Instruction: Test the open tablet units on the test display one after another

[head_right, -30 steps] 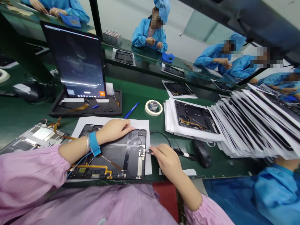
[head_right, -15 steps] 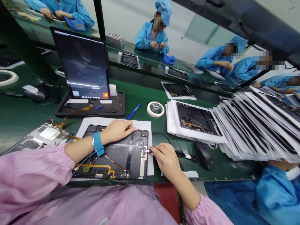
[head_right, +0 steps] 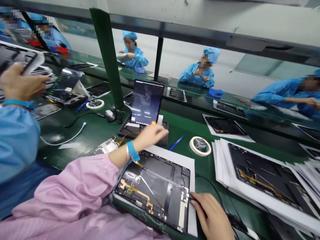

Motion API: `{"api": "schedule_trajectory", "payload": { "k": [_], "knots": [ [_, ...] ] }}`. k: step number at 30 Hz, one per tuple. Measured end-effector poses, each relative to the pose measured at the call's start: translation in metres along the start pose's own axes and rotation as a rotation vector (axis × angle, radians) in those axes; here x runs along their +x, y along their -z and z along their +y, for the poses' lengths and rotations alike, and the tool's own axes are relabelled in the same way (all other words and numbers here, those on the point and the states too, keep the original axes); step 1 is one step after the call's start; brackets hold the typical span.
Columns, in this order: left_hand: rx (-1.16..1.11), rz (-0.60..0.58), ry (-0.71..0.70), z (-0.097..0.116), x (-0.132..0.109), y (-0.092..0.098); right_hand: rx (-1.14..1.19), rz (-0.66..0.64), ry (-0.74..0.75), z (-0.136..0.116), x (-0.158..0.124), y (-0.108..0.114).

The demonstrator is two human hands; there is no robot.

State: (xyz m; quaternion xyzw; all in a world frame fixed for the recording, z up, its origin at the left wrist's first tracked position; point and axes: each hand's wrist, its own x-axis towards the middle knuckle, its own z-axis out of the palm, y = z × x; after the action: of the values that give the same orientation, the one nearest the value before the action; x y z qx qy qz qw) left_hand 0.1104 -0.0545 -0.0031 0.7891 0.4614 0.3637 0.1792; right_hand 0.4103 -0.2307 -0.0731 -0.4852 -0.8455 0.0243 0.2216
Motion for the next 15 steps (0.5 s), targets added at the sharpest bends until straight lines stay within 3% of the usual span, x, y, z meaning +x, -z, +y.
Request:
{"api": "schedule_trajectory", "payload": {
  "k": [3,4,5,6,9,15],
  "knots": [
    [0.061,0.421,0.224,-0.052,0.015,0.057,-0.036,0.004,0.007,0.000,-0.002,-0.001],
    [0.099,0.478,0.349,-0.072,0.016,0.071,-0.044,0.008,0.012,-0.001,-0.002,-0.001],
    [0.122,0.450,0.472,-0.091,0.016,0.081,-0.051,0.015,0.017,-0.001,-0.002,-0.001],
    [0.110,0.335,0.533,-0.108,0.015,0.088,-0.057,0.023,0.023,-0.001,-0.002,-0.001],
    [0.065,0.136,0.530,-0.138,0.010,0.090,-0.072,0.043,0.030,-0.002,0.000,-0.001],
    [0.073,0.094,0.459,-0.143,0.007,0.079,-0.084,0.054,0.034,-0.003,0.000,-0.001]
  ]
}}
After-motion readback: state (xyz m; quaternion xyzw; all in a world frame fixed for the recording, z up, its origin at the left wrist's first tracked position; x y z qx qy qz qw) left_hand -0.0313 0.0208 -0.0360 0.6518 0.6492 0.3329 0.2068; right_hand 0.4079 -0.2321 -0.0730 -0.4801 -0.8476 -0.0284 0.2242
